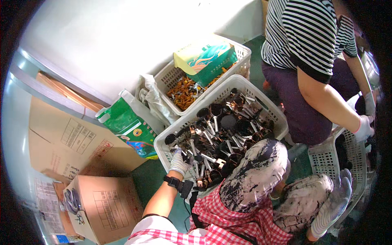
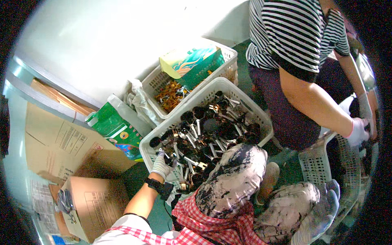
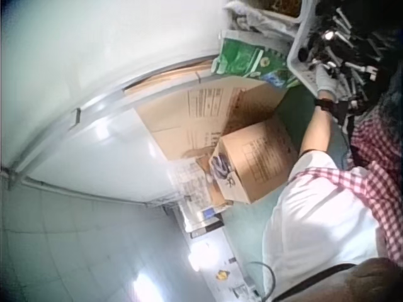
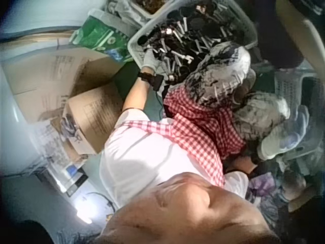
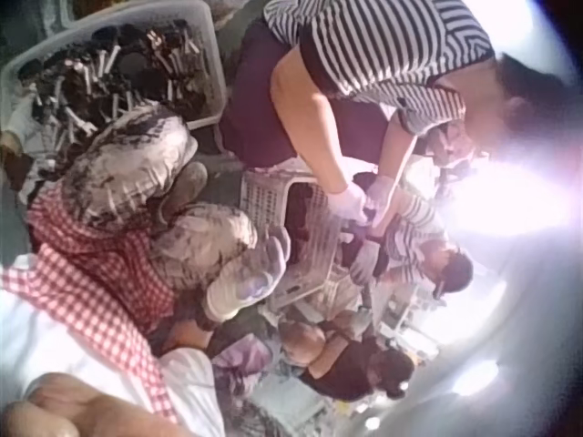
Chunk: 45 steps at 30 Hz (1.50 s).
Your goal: Workers sit together on the floor assembling small black circular components with metal clips and sorting them into baskets.
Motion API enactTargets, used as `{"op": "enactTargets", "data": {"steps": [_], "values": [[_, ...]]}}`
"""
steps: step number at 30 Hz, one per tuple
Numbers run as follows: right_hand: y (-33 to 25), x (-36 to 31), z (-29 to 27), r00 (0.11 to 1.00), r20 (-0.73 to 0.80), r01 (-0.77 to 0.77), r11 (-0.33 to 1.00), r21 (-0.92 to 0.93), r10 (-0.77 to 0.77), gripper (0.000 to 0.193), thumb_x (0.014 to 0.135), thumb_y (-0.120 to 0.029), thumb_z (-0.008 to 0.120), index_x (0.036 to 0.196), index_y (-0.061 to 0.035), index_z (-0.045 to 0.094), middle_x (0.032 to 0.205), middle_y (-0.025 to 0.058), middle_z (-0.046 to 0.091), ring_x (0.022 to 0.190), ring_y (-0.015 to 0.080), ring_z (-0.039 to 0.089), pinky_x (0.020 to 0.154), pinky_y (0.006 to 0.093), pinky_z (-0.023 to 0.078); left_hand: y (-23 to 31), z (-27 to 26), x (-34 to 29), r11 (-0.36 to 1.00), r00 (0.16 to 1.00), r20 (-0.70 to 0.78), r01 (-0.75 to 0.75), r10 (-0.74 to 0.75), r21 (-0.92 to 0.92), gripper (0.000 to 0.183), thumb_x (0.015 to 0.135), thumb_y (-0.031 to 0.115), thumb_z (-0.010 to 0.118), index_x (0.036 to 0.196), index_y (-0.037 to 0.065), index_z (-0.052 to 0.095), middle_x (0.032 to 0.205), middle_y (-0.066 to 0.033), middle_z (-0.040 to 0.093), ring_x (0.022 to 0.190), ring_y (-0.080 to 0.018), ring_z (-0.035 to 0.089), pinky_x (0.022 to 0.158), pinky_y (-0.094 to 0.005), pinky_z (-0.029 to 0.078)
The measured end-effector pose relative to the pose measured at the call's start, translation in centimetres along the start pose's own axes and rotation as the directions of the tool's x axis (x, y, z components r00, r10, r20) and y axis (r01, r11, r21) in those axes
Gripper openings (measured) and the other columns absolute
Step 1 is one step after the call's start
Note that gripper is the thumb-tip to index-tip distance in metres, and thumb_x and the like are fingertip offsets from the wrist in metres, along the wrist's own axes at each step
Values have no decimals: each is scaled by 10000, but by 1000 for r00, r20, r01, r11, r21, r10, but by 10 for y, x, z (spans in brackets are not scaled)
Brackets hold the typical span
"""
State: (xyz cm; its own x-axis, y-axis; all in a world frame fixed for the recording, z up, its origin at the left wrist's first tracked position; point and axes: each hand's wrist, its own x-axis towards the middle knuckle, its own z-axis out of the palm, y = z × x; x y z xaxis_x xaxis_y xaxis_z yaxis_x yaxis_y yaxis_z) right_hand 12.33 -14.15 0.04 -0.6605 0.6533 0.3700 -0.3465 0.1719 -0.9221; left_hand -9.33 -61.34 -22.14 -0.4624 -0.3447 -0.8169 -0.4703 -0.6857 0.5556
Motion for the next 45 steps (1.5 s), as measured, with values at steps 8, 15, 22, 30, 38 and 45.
{"op": "enactTargets", "data": {"steps": [8, 15, 22, 30, 38, 45], "values": [[-8, -9, -19, 992, -127, 17, 998, -53, -24, 573, 985, -451, 375, 1296, 18, 482, 1433, 196, 400, 1314, 318, 404, 1122, 464, 302, 10, -3, -28, 973, 952, 211, 229, -221, -15, 388, 915, 518, 520, 962, 138, 582, 815, -68, 626, 723, -233, 599, 572, -375, 530], [4, -23, -82, 875, -469, -102, 993, 61, 119, 376, 996, -371, 470, 1109, -39, 604, 1110, 127, 647, 1013, 238, 626, 950, 413, 485, 49, 88, -203, 975, 653, 726, 101, -216, 199, 395, 941, 412, 546, 1114, 57, 549, 1002, -97, 580, 622, -95, 463, 474, -239, 433], [72, -86, -155, 622, -675, -308, 917, 254, 396, 328, 952, -387, 560, 872, -79, 642, 828, 64, 659, 749, 195, 627, 717, 360, 516, 42, 222, -329, 784, -130, 777, -200, -616, 588, 600, 1025, 471, 295, 1409, 14, 349, 782, -36, 330, 503, -180, 382, 376, -322, 353], [248, -187, -240, 408, -828, -846, 500, -185, 384, 250, 872, -260, 615, 1004, -53, 663, 900, 155, 681, 796, 313, 650, 742, 375, 507, -84, 274, -417, 758, -76, 775, -287, -627, 585, 648, 1016, 515, 228, 1424, 24, 338, 857, -99, 442, 496, -214, 431, 383, -347, 383], [306, -130, -224, 620, -568, -754, 210, -623, 542, 295, 842, -241, 603, 1043, -30, 645, 996, 241, 658, 958, 407, 625, 823, 433, 494, -167, 332, -418, 500, -96, 495, -27, -863, 866, 670, 943, 635, 349, 1292, 85, 506, 1081, -280, 594, 739, -421, 669, 500, -435, 586], [328, 7, -111, 708, -65, -423, 348, -837, 704, 445, 851, -302, 590, 1218, -51, 560, 1155, 266, 598, 1063, 411, 585, 895, 462, 476, -162, 343, -395, 637, 45, 636, 15, -771, 771, 670, 946, 618, 363, 1257, 50, 533, 1027, -284, 617, 674, -373, 648, 442, -391, 547]]}}
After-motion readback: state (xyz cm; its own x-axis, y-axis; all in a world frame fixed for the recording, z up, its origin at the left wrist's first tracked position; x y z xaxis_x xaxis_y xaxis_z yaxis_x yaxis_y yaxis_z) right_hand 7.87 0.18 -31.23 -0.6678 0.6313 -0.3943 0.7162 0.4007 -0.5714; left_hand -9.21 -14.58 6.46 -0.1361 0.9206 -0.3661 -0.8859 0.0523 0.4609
